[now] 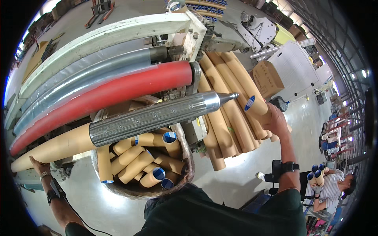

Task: The recorder loads a cardboard roll onto an industrial plastic-wrapping machine, assists a coworker in positioning it, and starts the machine.

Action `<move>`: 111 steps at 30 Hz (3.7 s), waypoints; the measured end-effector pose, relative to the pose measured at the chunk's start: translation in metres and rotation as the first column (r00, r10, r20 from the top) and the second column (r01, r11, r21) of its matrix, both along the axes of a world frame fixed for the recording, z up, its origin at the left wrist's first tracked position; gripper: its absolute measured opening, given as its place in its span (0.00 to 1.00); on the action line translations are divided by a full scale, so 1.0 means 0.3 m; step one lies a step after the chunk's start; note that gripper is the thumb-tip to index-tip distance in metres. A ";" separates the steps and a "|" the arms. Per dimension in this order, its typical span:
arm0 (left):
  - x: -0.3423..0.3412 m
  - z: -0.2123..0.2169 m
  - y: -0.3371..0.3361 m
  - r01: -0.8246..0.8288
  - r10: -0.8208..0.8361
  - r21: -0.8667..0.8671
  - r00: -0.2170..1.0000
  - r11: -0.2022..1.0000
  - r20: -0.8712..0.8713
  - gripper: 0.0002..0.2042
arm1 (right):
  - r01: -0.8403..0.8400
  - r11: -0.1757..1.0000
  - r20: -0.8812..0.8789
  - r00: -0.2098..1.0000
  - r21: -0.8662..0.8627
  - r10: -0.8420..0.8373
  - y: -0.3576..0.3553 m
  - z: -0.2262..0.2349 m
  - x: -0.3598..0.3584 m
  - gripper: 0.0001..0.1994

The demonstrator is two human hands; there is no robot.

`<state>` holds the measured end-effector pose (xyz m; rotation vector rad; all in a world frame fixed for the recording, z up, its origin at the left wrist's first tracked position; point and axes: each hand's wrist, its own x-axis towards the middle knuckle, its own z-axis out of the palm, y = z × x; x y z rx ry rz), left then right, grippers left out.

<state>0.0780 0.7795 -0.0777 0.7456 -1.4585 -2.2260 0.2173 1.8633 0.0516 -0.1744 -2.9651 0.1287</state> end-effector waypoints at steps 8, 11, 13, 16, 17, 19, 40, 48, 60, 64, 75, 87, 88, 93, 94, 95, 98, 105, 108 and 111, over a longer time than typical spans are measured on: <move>-0.027 -0.005 -0.098 -0.053 0.057 -0.035 0.986 0.998 0.155 0.23 | -0.514 0.858 0.076 0.856 0.026 0.511 -0.215 0.072 -0.349 0.40; -0.005 -0.013 -0.095 -0.040 0.046 -0.044 0.989 0.998 0.140 0.24 | -0.652 0.758 0.122 0.751 -0.013 0.649 -0.256 0.030 -0.444 0.41; 0.065 0.078 -0.124 0.018 -0.010 -0.042 0.985 0.999 0.173 0.25 | -0.775 0.628 0.045 0.626 -0.076 0.778 -0.441 -0.014 -0.491 0.40; -0.051 0.056 0.213 -0.079 0.078 0.014 0.996 0.997 0.038 0.25 | -0.775 0.632 0.072 0.630 0.001 0.773 -0.707 0.060 -0.470 0.38; 0.012 0.101 0.126 -0.158 0.160 -0.048 0.986 0.986 0.040 0.25 | -0.778 0.627 0.121 0.626 0.037 0.770 -0.835 0.055 -0.486 0.38; -0.013 0.085 0.256 -0.043 0.043 0.016 0.999 0.999 -0.002 0.25 | -0.778 0.627 0.154 0.625 0.038 0.766 -1.023 0.046 -0.492 0.42; 0.708 -0.210 0.101 0.296 -0.297 0.022 0.953 0.955 0.059 0.25 | -0.651 0.749 -0.109 0.741 0.124 0.663 -2.418 -0.058 -0.374 0.48; 1.336 -0.363 -0.654 -0.420 0.396 -0.021 0.837 0.907 0.378 0.18 | -0.724 0.687 0.044 0.690 0.070 0.723 -3.181 -0.008 -0.438 0.47; 0.886 -0.178 -1.660 -0.395 0.409 -0.106 0.882 0.912 0.232 0.18 | -0.667 0.198 -0.186 0.458 -0.718 0.870 -4.020 0.048 -0.656 0.32; 0.857 -0.201 -1.931 -0.411 0.427 -0.114 0.873 0.904 0.236 0.17 | -0.801 0.429 -0.192 0.539 -0.418 0.820 -4.412 0.131 -0.957 0.28; 0.832 -0.291 -2.887 -0.487 0.499 -0.127 0.860 0.864 0.105 0.16 | -0.430 0.754 0.373 0.679 -0.497 0.633 -4.911 -0.113 -1.248 0.34; 0.708 -0.168 -3.603 -0.437 0.463 -0.327 0.886 0.838 0.002 0.16 | -0.641 0.766 -0.097 0.760 0.055 0.643 -4.950 -0.060 -0.816 0.32; 0.708 -0.168 -3.617 -0.400 0.438 -0.336 0.898 0.853 0.043 0.15 | -0.634 0.774 -0.096 0.770 0.002 0.631 -4.952 -0.048 -0.793 0.33; 0.798 -0.334 -3.522 0.029 0.125 -0.677 0.976 0.736 0.177 0.11 | -0.591 0.806 -0.106 0.802 -0.009 0.587 -4.949 -0.060 -0.774 0.34; 0.766 -0.248 -3.353 0.190 -0.002 -0.661 0.962 0.726 0.273 0.08 | -0.575 0.818 -0.120 0.813 -0.011 0.570 -4.922 -0.068 -0.767 0.34; 0.785 -0.220 -3.244 0.308 -0.153 -0.626 0.945 0.716 0.289 0.07 | -0.565 0.825 -0.128 0.820 -0.022 0.558 -4.931 -0.068 -0.770 0.34; 0.670 0.146 -2.873 0.578 -0.611 -0.679 0.755 0.452 0.236 0.11 | -0.574 0.816 -0.131 0.816 -0.068 0.563 -4.946 -0.057 -0.776 0.35; -0.110 0.519 -2.544 -0.027 -0.572 -0.991 0.818 -0.133 0.054 0.30 | -0.547 0.836 -0.108 0.835 -0.040 0.540 -4.923 -0.092 -0.780 0.36; -0.274 0.478 -2.568 0.016 -0.492 -0.945 0.851 -0.328 0.185 0.29 | -0.562 0.826 -0.118 0.824 -0.048 0.554 -4.962 -0.077 -0.788 0.37; -0.326 0.443 -2.555 0.033 -0.479 -0.896 0.836 -0.443 0.268 0.21 | -0.542 0.838 -0.103 0.839 -0.062 0.535 -4.928 -0.069 -0.780 0.37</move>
